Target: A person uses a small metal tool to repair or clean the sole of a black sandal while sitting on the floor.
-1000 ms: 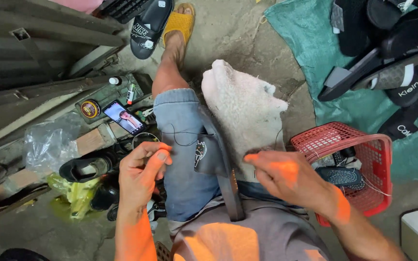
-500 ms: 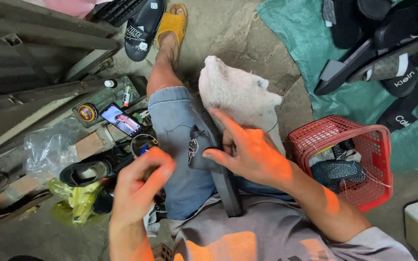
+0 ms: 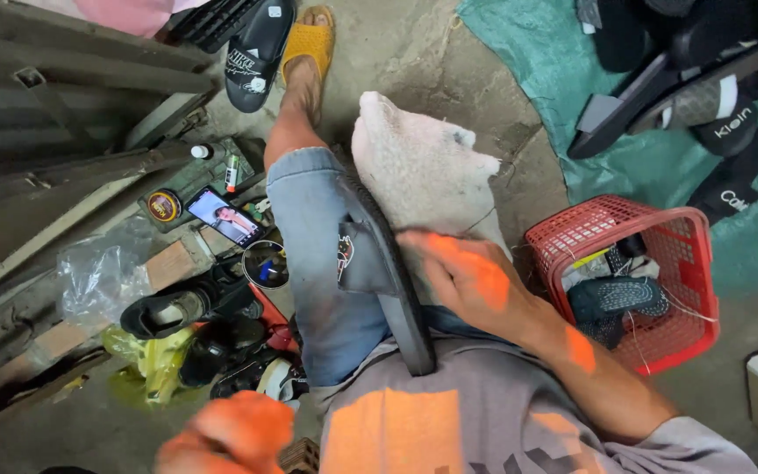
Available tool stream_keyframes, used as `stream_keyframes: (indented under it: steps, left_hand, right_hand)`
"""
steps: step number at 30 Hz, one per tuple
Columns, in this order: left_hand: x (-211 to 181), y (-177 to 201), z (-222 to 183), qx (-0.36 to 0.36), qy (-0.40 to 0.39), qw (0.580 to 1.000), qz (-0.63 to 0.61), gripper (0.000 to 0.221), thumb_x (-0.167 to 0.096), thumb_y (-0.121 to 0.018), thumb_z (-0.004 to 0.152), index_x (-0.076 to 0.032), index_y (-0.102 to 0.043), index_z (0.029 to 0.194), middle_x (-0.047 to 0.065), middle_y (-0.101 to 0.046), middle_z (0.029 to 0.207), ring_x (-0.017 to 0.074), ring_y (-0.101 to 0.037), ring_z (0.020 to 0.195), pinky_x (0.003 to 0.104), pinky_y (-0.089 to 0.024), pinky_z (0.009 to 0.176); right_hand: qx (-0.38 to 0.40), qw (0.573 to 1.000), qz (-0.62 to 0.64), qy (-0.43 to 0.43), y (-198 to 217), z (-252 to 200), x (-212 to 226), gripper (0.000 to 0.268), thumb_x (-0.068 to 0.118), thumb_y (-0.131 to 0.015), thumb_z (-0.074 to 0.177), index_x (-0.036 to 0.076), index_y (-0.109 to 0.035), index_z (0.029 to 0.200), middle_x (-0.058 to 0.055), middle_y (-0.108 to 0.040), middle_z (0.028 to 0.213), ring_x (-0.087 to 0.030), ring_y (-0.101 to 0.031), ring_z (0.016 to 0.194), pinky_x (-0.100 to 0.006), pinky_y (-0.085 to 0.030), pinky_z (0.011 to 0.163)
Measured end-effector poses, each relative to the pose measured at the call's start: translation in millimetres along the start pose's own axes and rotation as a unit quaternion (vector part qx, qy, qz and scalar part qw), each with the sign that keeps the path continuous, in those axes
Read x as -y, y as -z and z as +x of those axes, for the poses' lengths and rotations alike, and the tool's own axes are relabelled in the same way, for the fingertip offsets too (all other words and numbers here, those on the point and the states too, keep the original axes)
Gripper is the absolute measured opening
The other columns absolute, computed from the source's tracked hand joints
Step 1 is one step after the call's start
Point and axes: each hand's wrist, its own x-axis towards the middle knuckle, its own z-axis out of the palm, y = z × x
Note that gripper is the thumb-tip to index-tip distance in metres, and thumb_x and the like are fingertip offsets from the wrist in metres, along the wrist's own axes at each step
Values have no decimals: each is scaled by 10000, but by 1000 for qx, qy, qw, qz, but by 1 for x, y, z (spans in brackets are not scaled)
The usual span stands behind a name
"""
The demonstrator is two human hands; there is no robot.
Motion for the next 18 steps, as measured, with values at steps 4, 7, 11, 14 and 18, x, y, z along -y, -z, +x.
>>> stream_keyframes:
  steps: [4, 7, 11, 14, 18]
  left_hand:
    - [-67, -36, 66, 22, -68, 979, -189, 295, -287, -648, 759, -154, -590, 503, -21, -470, 581, 136, -365, 538, 312, -260, 498]
    - [-32, -57, 81, 166, -239, 935, -203, 136, -165, -680, 967, -78, -744, 885, 65, -690, 828, 182, -644, 620, 280, -531, 589]
    - [-22, -79, 82, 131, -227, 953, -152, 101, -73, -657, 966, -62, -737, 1026, 85, -680, 896, 168, -618, 656, 261, -503, 600]
    - [-22, -81, 79, 93, -246, 959, -103, 125, -83, -662, 970, -67, -742, 1064, 91, -656, 938, 166, -592, 620, 253, -491, 574]
    - [-29, -78, 71, 50, -321, 945, -48, 144, -99, -604, 999, -45, -721, 1061, 115, -634, 922, 196, -604, 659, 276, -533, 599]
  right_hand:
    - [14, 999, -30, 42, 3, -31, -11, 300, 3, -586, 947, 41, -691, 1225, -76, -776, 1151, -236, -766, 1017, -391, -617, 803]
    - [29, 996, -38, 74, 6, -62, -17, 277, 10, -585, 985, 22, -653, 1253, -93, -603, 742, -297, -608, 643, -423, -465, 550]
    - [105, 987, -109, 45, 20, -102, -39, 382, 22, -609, 912, 109, -656, 1281, -21, -684, 876, -258, -668, 735, -435, -524, 542]
    - [111, 988, -103, 26, 30, -112, -42, 359, 31, -630, 918, 110, -660, 1267, -1, -656, 797, -246, -634, 654, -422, -494, 518]
    - [88, 991, -102, 26, 38, -110, -41, 378, 15, -630, 904, 109, -671, 1267, -15, -741, 913, -234, -702, 744, -379, -539, 579]
